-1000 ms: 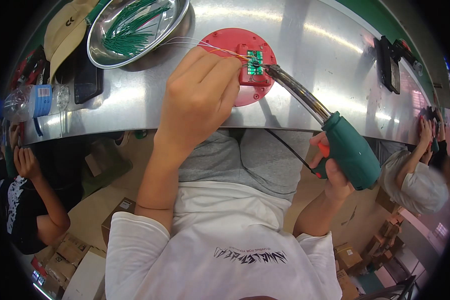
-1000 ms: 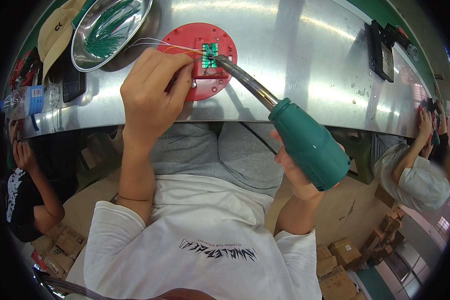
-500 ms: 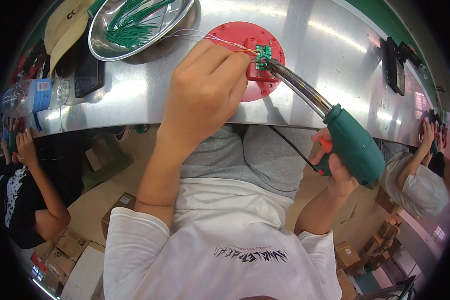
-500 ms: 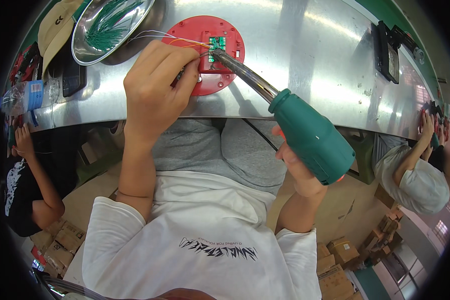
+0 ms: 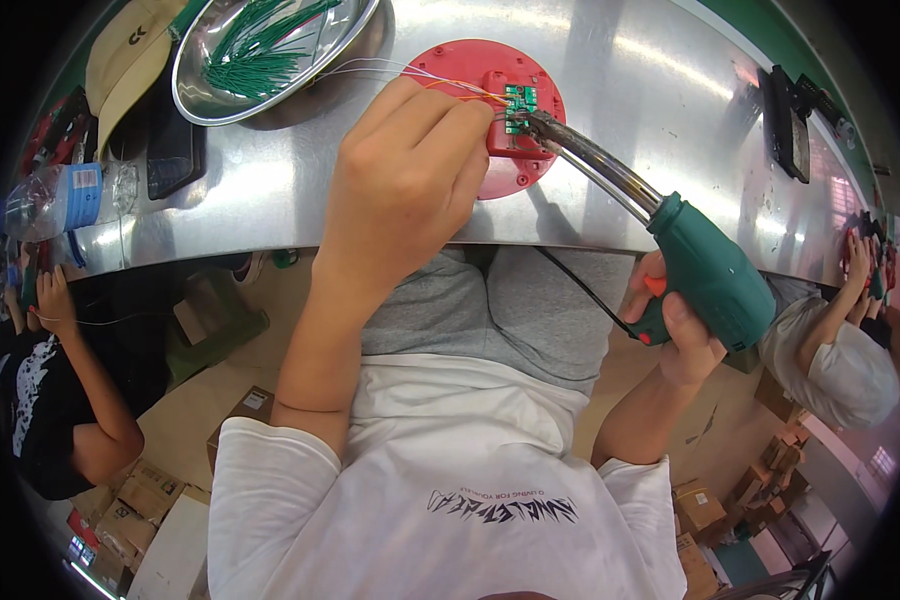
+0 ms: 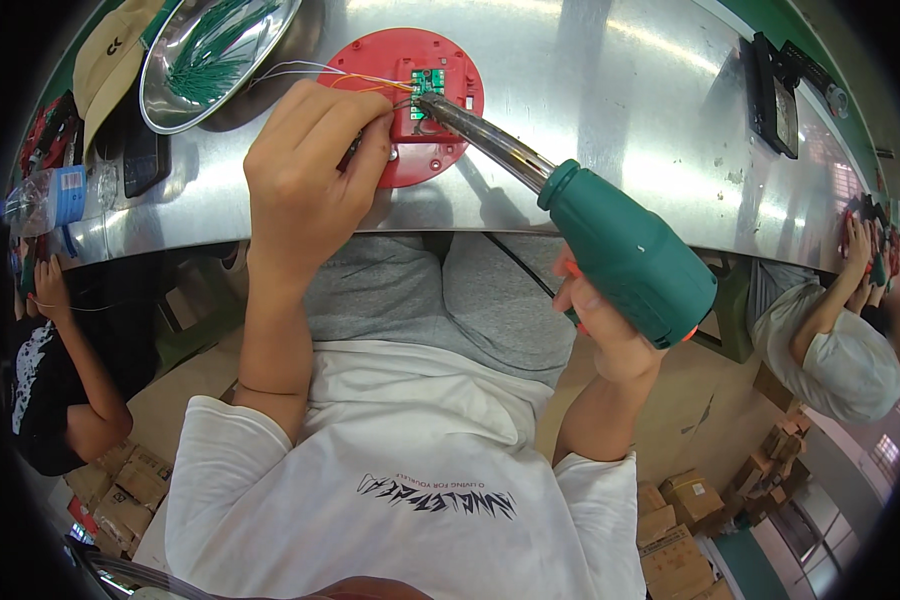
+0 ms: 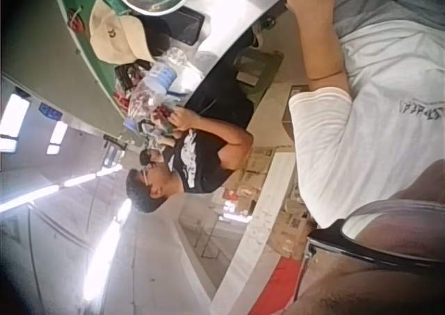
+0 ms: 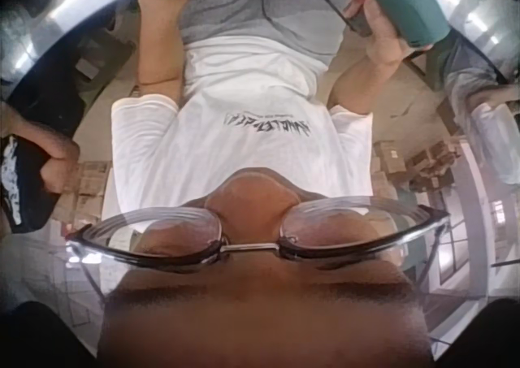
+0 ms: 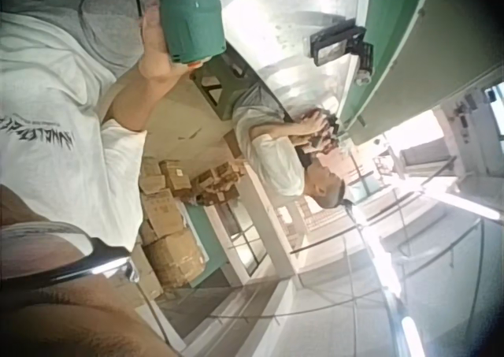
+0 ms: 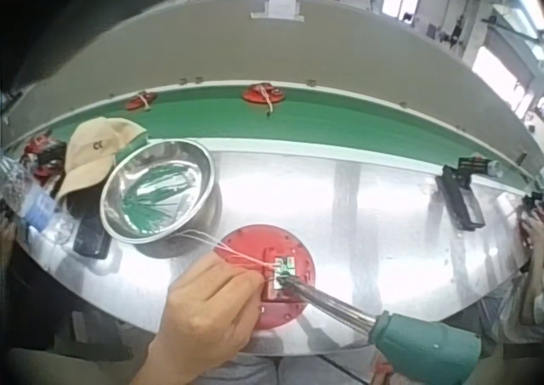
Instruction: Soldering electronic components and wires onto small circular printed circuit boards at an assembly line.
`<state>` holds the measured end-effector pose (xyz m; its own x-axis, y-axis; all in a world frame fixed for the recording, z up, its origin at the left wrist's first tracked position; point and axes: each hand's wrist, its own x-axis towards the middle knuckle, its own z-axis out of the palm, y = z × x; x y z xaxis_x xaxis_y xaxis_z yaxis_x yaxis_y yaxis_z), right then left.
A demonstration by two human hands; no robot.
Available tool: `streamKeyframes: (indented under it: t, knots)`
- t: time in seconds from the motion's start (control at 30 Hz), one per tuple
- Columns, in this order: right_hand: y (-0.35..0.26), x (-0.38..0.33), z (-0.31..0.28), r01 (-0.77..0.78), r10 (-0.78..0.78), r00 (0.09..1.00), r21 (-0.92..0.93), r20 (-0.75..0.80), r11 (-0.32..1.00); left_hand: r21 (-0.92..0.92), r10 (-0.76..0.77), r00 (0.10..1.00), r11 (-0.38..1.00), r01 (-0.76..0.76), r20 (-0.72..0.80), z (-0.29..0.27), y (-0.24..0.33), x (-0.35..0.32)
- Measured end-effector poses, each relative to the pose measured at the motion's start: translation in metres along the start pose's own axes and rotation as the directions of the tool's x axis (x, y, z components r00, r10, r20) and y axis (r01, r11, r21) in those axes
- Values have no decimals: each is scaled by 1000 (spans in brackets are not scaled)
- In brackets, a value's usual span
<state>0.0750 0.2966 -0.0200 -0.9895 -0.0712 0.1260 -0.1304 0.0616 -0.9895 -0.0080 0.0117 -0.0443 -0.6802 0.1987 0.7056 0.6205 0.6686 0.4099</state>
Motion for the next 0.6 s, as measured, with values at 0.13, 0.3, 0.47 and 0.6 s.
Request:
streamKeyframes:
  t: [0.13, 0.3, 0.47, 0.6]
  knots:
    - [-2, 6, -9, -59, 41, 995, 203, 88, 977, -1, -3, 1000, 1000, 3, 0, 0, 1, 1]
    - [3, 13, -14, 102, -110, 993, 148, 50, 984, -3, -25, 1000, 1000, 25, -10, 0, 3, 1]
    - [3, 32, -42, 225, -212, 971, 129, -106, 966, -16, -19, 1000, 1000, 19, -17, 1, 3, 1]
    - [16, 49, -70, 230, -191, 967, 260, -169, 938, 0, -20, 1000, 1000, 20, 24, -1, 2, 0]
